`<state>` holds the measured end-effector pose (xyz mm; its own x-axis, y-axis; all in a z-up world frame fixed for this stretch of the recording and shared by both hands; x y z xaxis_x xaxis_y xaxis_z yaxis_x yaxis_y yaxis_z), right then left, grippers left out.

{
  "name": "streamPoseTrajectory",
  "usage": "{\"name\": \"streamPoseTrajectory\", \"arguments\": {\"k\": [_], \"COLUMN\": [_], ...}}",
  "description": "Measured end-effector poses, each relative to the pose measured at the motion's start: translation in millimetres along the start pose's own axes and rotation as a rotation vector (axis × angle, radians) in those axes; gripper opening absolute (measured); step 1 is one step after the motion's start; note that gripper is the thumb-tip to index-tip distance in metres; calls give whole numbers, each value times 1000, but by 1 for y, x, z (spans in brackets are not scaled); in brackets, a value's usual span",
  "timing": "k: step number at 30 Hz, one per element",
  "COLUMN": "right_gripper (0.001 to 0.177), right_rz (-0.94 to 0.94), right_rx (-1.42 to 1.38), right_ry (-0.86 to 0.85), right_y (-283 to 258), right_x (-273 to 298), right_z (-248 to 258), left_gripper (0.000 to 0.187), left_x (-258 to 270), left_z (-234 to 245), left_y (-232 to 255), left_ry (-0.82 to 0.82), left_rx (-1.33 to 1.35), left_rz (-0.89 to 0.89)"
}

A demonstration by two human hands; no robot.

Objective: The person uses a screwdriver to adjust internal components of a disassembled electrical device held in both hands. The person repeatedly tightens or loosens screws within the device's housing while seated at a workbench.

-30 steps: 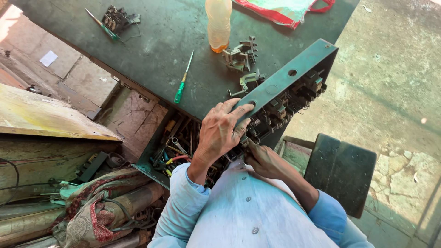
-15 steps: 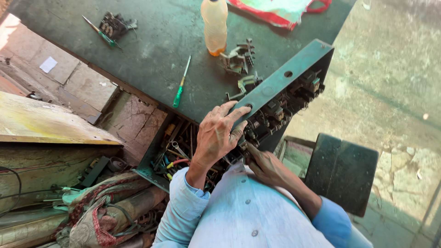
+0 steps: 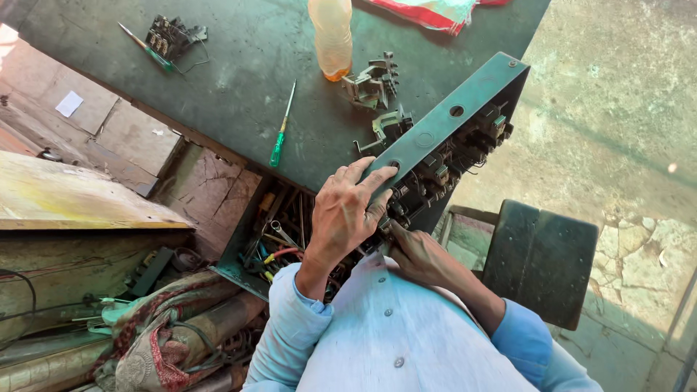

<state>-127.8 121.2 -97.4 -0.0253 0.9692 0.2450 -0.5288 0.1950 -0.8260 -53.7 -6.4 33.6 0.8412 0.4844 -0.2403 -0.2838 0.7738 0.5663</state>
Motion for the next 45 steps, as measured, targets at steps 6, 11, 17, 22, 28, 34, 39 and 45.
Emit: {"name": "streamPoseTrajectory", "arguments": {"k": [6,11,17,22,28,34,39,45], "right_gripper": [25,29,29,23,22,22,20,21], "right_rz": [33,6,-75,-18,-123,-114,-106,-92], "right_rx": [-46,193,54,35,170,98,25,29], "right_ry": [88,12,70,88,35,96,87,93], "right_y": [3,0,-2,1,14,7,11,19], "right_x": [-9,-16,-8,-14,-12,-7,-6,-9], "right_z": [6,4,6,4,0,1,4,-2], "left_gripper": [33,34,35,36,35,35,36,37], "left_x": [-2,-4,-4,-2,-3,0,-1,0], "left_z": [5,3,0,-3,1,2,1,2], "left_y": [-1,-9,-9,-9,-6,-2,-1,-2], "left_ry": [52,2,-5,8,11,32,36,42], "left_rx": [7,13,-3,-16,13,4,9,6], "left_rz": [-30,-8,11,15,0,-1,-7,-12]}}
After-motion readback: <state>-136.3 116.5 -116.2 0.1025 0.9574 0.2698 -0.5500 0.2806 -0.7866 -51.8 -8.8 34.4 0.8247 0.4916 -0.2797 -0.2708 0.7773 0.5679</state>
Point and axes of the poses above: each hand's wrist, its own x-axis away from the middle knuckle, its own z-axis out of the back of the hand, y = z × x, the point moved 7 cm from there along -x, towards the middle knuckle, and after that the axes turned 7 degrees about -y, right-handed, at the moved point
